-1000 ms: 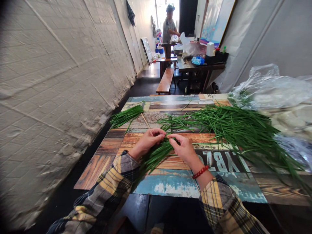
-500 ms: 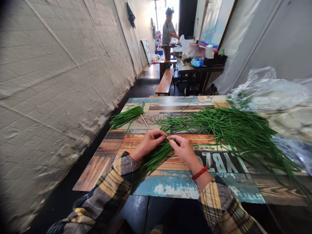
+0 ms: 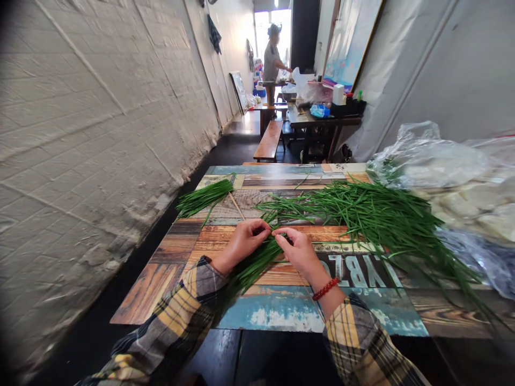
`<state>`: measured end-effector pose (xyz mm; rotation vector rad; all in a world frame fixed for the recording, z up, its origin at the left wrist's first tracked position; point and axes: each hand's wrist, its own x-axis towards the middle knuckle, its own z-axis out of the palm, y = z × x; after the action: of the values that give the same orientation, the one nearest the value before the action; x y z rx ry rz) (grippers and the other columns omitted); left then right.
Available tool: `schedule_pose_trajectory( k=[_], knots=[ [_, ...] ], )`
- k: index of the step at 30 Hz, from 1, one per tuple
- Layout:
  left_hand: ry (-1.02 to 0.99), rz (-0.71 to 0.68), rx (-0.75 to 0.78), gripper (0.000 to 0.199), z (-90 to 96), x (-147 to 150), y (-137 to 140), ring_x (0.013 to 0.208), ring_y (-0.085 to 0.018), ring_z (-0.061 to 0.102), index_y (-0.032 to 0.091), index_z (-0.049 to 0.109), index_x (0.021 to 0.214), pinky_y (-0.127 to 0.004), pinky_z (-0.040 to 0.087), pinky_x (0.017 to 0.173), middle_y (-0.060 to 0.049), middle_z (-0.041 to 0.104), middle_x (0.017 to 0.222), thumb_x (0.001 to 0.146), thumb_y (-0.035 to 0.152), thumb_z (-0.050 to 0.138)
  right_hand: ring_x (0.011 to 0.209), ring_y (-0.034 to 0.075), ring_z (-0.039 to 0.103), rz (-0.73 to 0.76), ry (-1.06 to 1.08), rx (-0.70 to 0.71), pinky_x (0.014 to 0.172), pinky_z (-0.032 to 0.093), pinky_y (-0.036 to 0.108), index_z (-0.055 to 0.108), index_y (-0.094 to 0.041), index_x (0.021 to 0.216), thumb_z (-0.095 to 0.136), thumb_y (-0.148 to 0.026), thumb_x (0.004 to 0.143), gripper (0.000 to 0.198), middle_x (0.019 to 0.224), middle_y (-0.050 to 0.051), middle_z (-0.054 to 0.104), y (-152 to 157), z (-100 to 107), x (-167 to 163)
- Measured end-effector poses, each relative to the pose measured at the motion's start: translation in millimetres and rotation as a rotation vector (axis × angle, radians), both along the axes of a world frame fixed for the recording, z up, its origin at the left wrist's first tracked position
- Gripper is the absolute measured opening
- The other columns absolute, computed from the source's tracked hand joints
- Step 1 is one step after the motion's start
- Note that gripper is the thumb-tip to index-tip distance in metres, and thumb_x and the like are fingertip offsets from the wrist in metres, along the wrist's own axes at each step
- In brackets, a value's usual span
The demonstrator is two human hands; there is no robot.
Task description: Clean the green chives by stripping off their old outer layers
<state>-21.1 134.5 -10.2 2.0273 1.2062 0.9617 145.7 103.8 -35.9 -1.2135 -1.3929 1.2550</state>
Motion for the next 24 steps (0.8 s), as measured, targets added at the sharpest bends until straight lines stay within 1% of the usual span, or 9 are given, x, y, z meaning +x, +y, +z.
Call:
schedule_pose_trajectory(
  k=[4, 6, 8, 10, 13, 16, 21, 24],
  knots=[
    [0.040, -0.028, 0.032, 0.013, 2.0, -1, -2, 0.062, -0.010, 0.054, 0.014, 0.065, 0.071, -0.020, 0.039, 0.059, 0.000, 0.062, 0.066, 0.079, 0.018, 0.055, 0.037, 0.007, 0.040, -0.010, 0.036, -0.034, 0.037, 0.030, 0.020, 0.063, -0.015, 0.089, 0.059, -0.048, 0.077, 0.035, 0.052, -0.006, 0.048, -2, 4, -1],
    [0.055, -0.032, 0.040, 0.014, 3.0, -1, -3, 0.064, -0.011, 0.055, 0.014, 0.065, 0.071, -0.020, 0.039, 0.061, 0.000, 0.063, 0.067, 0.079, 0.018, 0.055, 0.036, 0.006, 0.039, -0.023, 0.074, -0.065, 0.036, 0.029, 0.020, 0.060, -0.015, 0.089, 0.062, -0.049, 0.075, 0.037, 0.052, -0.007, 0.047, -4, 6, -2],
    [0.060, -0.035, 0.041, 0.015, 3.4, -1, -4, 0.065, -0.011, 0.056, 0.014, 0.066, 0.072, -0.020, 0.039, 0.061, -0.001, 0.064, 0.068, 0.080, 0.018, 0.054, 0.035, 0.005, 0.038, -0.032, 0.127, -0.092, 0.035, 0.028, 0.019, 0.056, -0.017, 0.094, 0.066, -0.049, 0.071, 0.040, 0.055, -0.007, 0.049, -5, 8, -2],
    [0.058, -0.047, 0.035, 0.016, 3.5, -1, -5, 0.066, -0.011, 0.056, 0.015, 0.067, 0.075, -0.021, 0.039, 0.061, -0.001, 0.064, 0.069, 0.081, 0.018, 0.053, 0.035, 0.004, 0.038, -0.029, 0.175, -0.100, 0.034, 0.029, 0.019, 0.054, -0.018, 0.102, 0.068, -0.047, 0.069, 0.046, 0.062, -0.006, 0.054, -5, 10, -3],
    [0.060, -0.072, 0.034, 0.017, 4.1, -2, -6, 0.069, -0.013, 0.057, 0.016, 0.068, 0.079, -0.022, 0.040, 0.063, -0.002, 0.066, 0.073, 0.082, 0.019, 0.052, 0.037, 0.004, 0.039, -0.009, 0.184, -0.079, 0.035, 0.031, 0.020, 0.051, -0.020, 0.112, 0.067, -0.045, 0.072, 0.050, 0.067, -0.005, 0.056, -5, 10, -2],
    [0.094, -0.106, 0.056, 0.017, 6.5, -1, -9, 0.073, -0.014, 0.058, 0.017, 0.069, 0.082, -0.023, 0.041, 0.066, -0.003, 0.066, 0.078, 0.083, 0.018, 0.052, 0.037, 0.005, 0.039, -0.002, 0.160, -0.042, 0.036, 0.032, 0.020, 0.052, -0.020, 0.112, 0.064, -0.044, 0.075, 0.045, 0.064, -0.006, 0.053, -4, 9, -2],
    [0.160, -0.204, 0.080, 0.021, 11.9, -1, -10, 0.076, -0.014, 0.058, 0.018, 0.069, 0.085, -0.023, 0.041, 0.067, -0.004, 0.065, 0.080, 0.085, 0.018, 0.048, 0.039, 0.007, 0.044, -0.020, 0.068, 0.028, 0.039, 0.036, 0.020, 0.056, -0.018, 0.098, 0.059, -0.041, 0.079, 0.030, 0.057, -0.007, 0.048, 0, 4, 0],
    [0.143, -0.146, 0.064, 0.019, 11.3, -4, -4, 0.077, -0.014, 0.059, 0.017, 0.069, 0.086, -0.024, 0.042, 0.069, -0.004, 0.066, 0.081, 0.084, 0.021, 0.050, 0.041, 0.008, 0.048, -0.040, 0.011, 0.045, 0.041, 0.039, 0.021, 0.057, -0.017, 0.092, 0.058, -0.041, 0.080, 0.027, 0.058, -0.005, 0.051, 2, 0, 3]
  ],
)
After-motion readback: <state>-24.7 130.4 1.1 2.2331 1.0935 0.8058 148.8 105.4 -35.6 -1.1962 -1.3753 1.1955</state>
